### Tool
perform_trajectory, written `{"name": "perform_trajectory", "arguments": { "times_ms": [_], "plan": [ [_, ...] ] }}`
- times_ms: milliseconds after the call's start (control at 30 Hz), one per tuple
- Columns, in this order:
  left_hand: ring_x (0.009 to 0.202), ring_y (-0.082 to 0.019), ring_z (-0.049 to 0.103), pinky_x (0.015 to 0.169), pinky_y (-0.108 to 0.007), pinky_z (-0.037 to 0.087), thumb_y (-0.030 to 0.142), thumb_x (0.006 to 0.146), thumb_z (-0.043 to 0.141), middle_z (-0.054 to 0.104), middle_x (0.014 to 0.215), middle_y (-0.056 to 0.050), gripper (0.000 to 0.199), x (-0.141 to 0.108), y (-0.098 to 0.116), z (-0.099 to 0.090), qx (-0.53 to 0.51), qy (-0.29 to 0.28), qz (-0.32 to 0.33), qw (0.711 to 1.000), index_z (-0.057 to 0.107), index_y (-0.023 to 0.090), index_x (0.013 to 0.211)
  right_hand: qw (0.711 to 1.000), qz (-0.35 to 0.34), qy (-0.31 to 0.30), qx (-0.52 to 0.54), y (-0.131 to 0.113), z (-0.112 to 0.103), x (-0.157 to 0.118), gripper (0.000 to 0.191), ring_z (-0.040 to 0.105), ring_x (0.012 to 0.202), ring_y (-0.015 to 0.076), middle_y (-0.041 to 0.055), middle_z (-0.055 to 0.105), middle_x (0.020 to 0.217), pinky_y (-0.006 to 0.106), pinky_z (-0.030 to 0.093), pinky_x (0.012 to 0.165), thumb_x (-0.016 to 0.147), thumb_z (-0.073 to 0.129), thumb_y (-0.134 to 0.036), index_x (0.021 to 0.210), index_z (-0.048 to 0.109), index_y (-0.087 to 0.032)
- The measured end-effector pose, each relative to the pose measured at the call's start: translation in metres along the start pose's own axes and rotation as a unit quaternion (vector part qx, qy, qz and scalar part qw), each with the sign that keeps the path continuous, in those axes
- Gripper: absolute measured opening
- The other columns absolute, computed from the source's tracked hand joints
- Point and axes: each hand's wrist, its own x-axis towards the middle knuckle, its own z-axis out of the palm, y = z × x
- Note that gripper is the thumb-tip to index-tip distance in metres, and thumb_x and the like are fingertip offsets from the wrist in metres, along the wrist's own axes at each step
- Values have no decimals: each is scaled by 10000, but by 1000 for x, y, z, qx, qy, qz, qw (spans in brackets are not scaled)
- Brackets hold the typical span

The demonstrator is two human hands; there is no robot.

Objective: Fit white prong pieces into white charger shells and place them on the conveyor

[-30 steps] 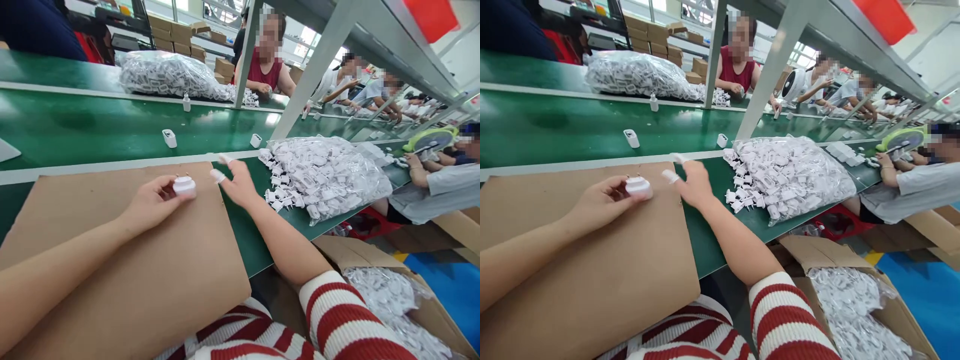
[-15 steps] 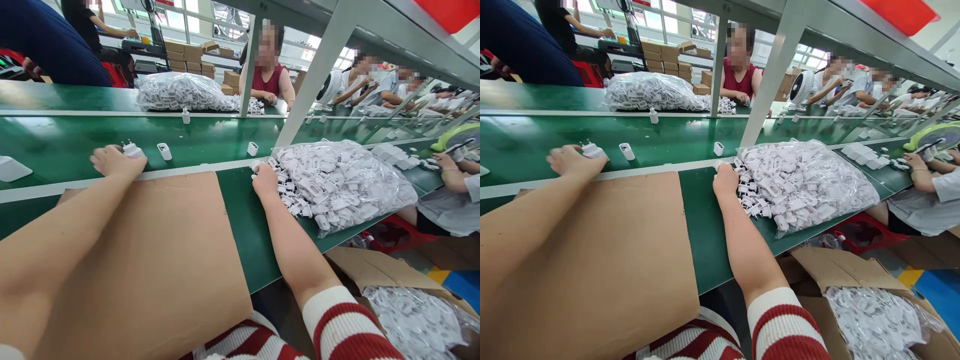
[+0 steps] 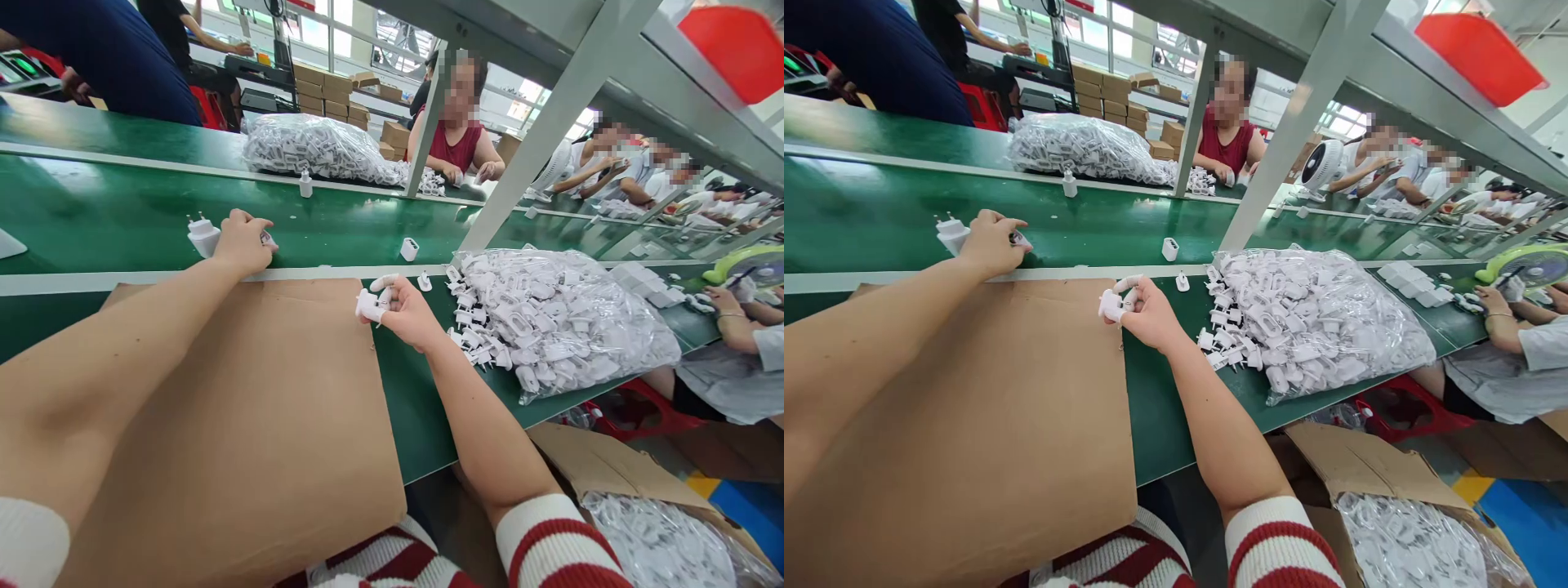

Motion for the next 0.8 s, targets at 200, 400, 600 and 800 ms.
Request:
{"name": "perform_trajectory", "arguments": {
  "times_ms": [200, 400, 600, 800],
  "plan": [
    [999, -221, 588, 825, -307, 433, 685, 844, 607, 573, 1122, -59, 546, -80, 54, -21, 11, 0, 95, 995, 711, 182, 1027, 966, -84, -3, -244, -8, 13, -24, 260, 599, 743, 132, 25, 549, 959, 316, 546, 728, 783, 655, -171, 1037, 678, -224],
    [836, -213, 602, 696, -316, 415, 676, 857, 652, 626, 1015, -58, 477, -160, 85, -11, -32, -139, 132, 981, 679, 210, 950, 902, -58, -83, -420, -4, 30, -34, 317, 552, 707, 143, 43, 584, 967, 308, 495, 668, 826, 591, -101, 1109, 681, -215],
    [824, -193, 607, 716, -294, 482, 586, 846, 691, 661, 1042, -45, 408, -177, 80, -4, -205, -183, 66, 959, 707, 233, 1050, 983, 25, 36, -178, 8, 26, -17, 323, 609, 653, 107, 45, 651, 1059, 274, 515, 602, 764, 719, -295, 1068, 659, -202],
    [809, -189, 603, 698, -293, 500, 536, 804, 733, 665, 1032, -32, 413, -182, 81, -4, -252, -192, 40, 948, 715, 253, 1104, 997, 69, 5, 25, -4, 35, -19, 269, 631, 721, 135, 16, 704, 850, 286, 525, 676, 737, 766, -338, 956, 684, -204]
  ]
}}
